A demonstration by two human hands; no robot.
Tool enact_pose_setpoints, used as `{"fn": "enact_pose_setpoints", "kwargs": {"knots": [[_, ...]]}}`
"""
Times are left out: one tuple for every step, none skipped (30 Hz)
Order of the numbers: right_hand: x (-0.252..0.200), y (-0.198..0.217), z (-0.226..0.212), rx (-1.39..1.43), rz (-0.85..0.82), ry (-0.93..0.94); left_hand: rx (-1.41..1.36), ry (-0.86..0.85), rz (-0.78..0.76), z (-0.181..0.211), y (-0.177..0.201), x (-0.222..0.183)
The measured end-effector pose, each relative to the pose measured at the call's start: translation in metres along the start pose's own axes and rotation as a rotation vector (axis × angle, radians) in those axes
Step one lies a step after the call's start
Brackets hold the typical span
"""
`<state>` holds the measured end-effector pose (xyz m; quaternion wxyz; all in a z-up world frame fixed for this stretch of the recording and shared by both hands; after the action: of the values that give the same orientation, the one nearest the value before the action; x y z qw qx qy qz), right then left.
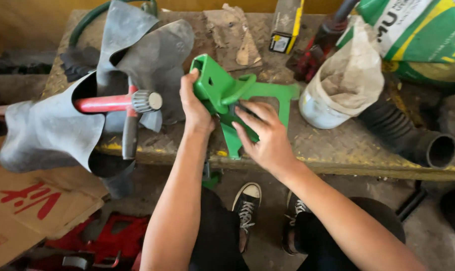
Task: Cleaning and inspecting automotive jack stands with a cloth.
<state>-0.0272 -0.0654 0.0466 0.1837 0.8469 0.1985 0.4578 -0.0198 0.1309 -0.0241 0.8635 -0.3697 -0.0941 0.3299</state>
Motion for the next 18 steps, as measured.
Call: {"fn": "enact_pose_setpoints", "kwargs": {"knots": [[-0.005,-0.002,0.000,0.004,-0.006,0.000,-0.001,-0.001,0.006,0.005,0.001,-0.001],[-0.010,-0.005,0.001,0.012,-0.017,-0.038,-0.067,0.046,-0.004,0.008,0.001,-0.002],[-0.014,-0.008,0.003,0.020,-0.026,-0.073,-0.133,0.089,-0.018,0.012,0.001,-0.002],[-0.014,-0.012,0.006,0.024,-0.029,-0.070,-0.134,0.084,-0.015,0.015,0.002,0.000],[-0.016,-0.016,0.007,-0.001,-0.013,-0.060,-0.156,0.082,-0.038,0.017,0.004,0.000],[-0.017,-0.019,0.009,-0.027,0.004,-0.051,-0.177,0.080,-0.061,0.020,0.005,-0.001],[-0.015,-0.028,0.015,-0.023,0.003,-0.052,-0.174,0.079,-0.058,0.021,0.006,-0.001],[-0.013,-0.036,0.022,0.015,0.012,-0.079,-0.156,0.072,-0.056,0.021,0.005,-0.002],[-0.010,-0.043,0.029,0.051,0.024,-0.103,-0.138,0.064,-0.059,0.022,0.003,-0.002],[0.000,-0.041,0.024,0.053,0.027,-0.103,-0.135,0.063,-0.061,0.018,0.004,0.000],[0.008,-0.039,0.020,0.043,0.078,-0.134,-0.123,0.053,-0.056,0.015,0.006,0.001],[0.016,-0.037,0.015,0.033,0.129,-0.166,-0.110,0.044,-0.052,0.012,0.008,0.002],[0.016,-0.038,0.014,0.034,0.129,-0.171,-0.108,0.048,-0.051,0.013,0.010,0.002],[0.016,-0.040,0.012,0.051,0.106,-0.166,-0.099,0.035,-0.050,0.014,0.012,0.003],[0.017,-0.040,0.013,0.065,0.082,-0.161,-0.093,0.024,-0.052,0.013,0.012,0.004],[0.013,-0.037,0.011,0.061,0.082,-0.166,-0.094,0.030,-0.053,0.014,0.013,0.005],[0.011,-0.038,0.007,0.065,-0.003,-0.090,-0.127,0.038,-0.054,0.017,0.015,0.007],[0.009,-0.039,0.002,0.068,-0.089,-0.014,-0.161,0.047,-0.056,0.020,0.016,0.008]]}}
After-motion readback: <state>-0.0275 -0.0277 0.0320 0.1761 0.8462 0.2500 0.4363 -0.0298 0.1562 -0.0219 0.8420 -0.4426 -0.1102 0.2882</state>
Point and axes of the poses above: each hand's wrist, its own x-axis towards the middle knuckle, its own y-axis out of the back of the hand, z = x × y, the point moved 3 cm from there along x, towards the middle knuckle, and after that the axes turned 2 degrees about z, right-handed, at the moved point
